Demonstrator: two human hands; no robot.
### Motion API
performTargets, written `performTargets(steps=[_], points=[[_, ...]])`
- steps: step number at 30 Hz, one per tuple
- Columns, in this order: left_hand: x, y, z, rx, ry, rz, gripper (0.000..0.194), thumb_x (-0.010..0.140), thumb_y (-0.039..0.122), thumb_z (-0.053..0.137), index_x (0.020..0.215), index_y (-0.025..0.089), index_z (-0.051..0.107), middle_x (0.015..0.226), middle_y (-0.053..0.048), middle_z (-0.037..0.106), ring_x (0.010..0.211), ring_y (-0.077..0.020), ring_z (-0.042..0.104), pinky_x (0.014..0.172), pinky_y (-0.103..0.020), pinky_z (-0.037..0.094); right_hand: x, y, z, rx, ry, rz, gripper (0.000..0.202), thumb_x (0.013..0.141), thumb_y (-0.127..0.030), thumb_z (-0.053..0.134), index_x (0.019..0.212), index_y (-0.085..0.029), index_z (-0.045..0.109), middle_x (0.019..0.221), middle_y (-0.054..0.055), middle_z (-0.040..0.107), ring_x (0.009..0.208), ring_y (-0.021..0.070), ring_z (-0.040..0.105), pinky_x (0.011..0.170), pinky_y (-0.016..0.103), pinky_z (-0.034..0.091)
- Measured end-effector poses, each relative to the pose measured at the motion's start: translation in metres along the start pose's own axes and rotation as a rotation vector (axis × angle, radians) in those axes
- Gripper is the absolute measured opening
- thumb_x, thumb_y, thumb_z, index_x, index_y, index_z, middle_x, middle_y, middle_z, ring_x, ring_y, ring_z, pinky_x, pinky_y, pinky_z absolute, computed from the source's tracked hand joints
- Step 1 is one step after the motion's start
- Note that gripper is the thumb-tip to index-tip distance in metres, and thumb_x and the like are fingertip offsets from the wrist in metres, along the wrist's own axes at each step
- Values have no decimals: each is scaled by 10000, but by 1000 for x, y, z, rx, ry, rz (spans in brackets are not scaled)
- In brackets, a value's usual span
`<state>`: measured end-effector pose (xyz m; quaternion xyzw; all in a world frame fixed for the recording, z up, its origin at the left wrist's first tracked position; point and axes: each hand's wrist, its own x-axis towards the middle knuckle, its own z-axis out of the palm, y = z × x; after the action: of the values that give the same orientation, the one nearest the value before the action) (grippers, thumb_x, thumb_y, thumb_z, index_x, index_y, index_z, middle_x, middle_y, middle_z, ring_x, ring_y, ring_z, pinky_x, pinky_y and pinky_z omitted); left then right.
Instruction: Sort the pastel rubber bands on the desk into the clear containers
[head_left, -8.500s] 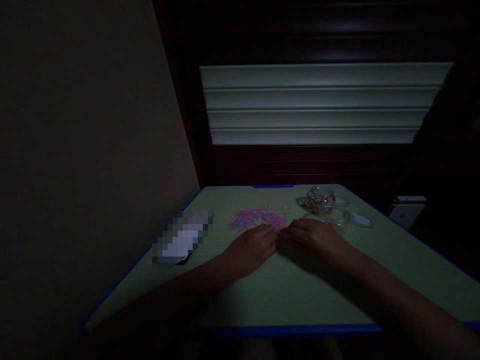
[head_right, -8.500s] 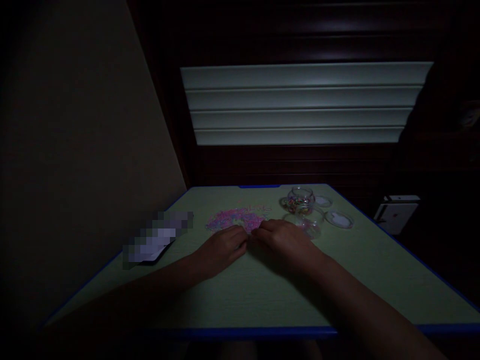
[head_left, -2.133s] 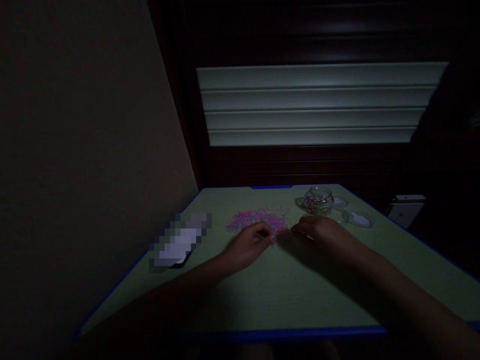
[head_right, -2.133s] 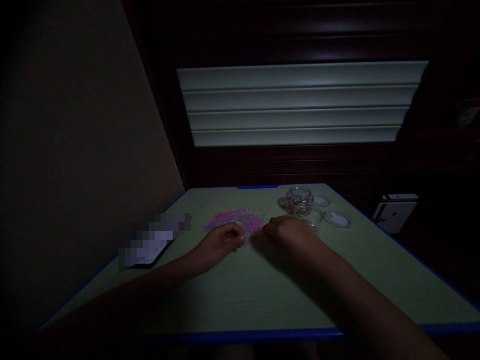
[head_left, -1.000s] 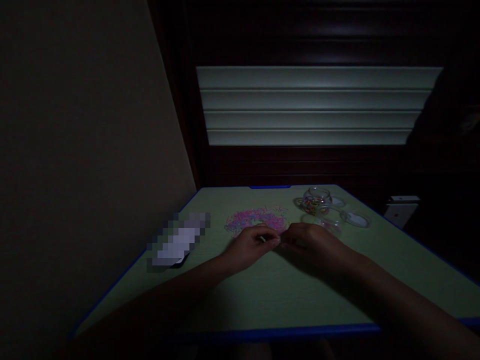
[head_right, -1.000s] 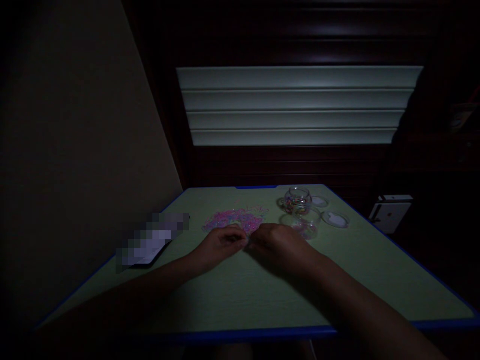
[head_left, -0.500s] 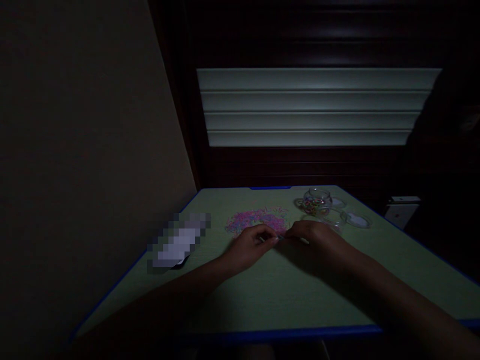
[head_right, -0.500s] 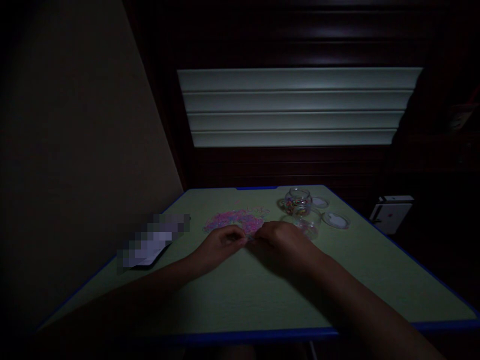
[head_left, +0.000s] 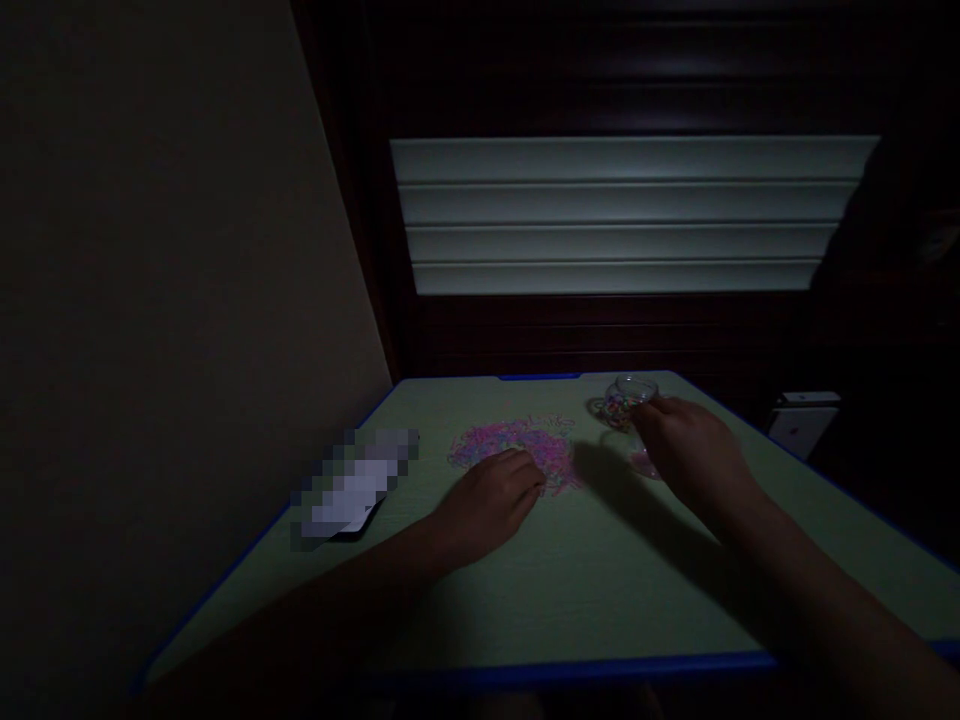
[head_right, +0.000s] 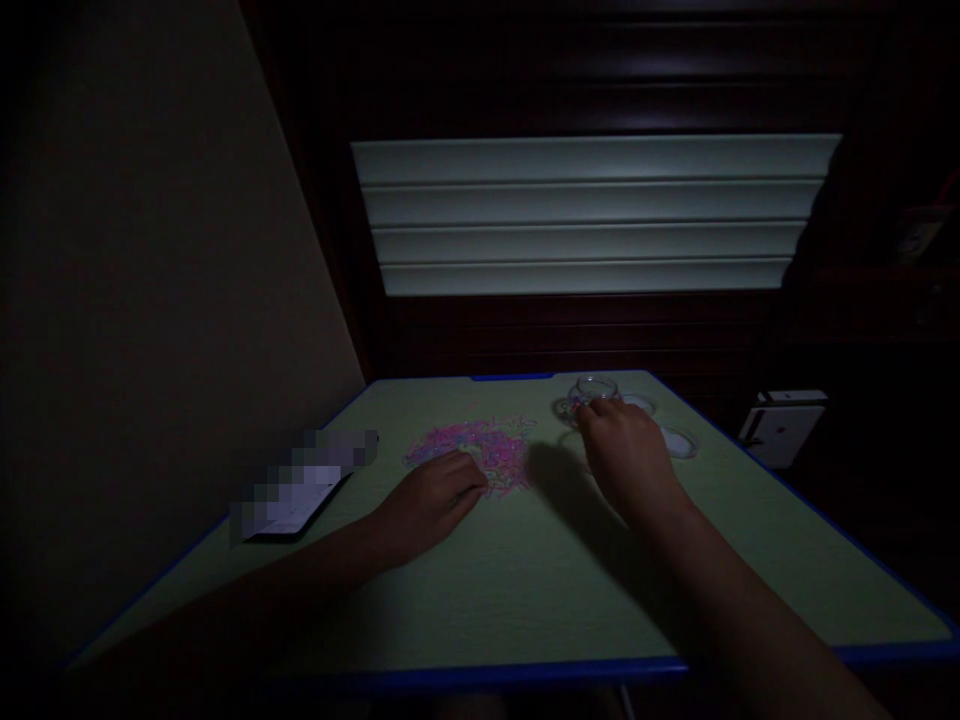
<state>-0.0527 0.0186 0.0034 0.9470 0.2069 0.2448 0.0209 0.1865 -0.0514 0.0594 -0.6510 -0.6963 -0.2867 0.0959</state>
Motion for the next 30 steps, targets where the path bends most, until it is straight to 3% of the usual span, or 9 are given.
performTargets(steps=[2, 6, 30], points=[[-1, 1, 0, 154, -44, 66, 184, 921, 150, 386, 871, 157, 563, 845, -43, 560, 812, -170, 507, 761, -304, 415, -1, 6, 1, -37, -14, 55, 111, 755, -177, 584, 853, -146, 627, 817, 108, 634, 720, 226, 577, 574, 297, 345], [-1, 3, 1, 283, -97, 91, 201, 937, 160, 365, 884, 157, 559, 860, -48, 566, 821, -175, 508, 768, -306, 418, -3, 12, 5, -92, -18, 151, 147, 785, -101, 493, 834, -137, 627, 806, 124, 630, 708, 221, 584, 562, 299, 344], [-1, 5, -1, 301, -124, 104, 216, 948, 171, 347, 882, 152, 552, 865, -47, 564, 812, -171, 501, 744, -297, 417, -5, 15, 8, -108, -66, 214, 208, 774, -84, 463, 868, -131, 643, 812, 119, 641, 703, 228, 610, 543, 297, 358]])
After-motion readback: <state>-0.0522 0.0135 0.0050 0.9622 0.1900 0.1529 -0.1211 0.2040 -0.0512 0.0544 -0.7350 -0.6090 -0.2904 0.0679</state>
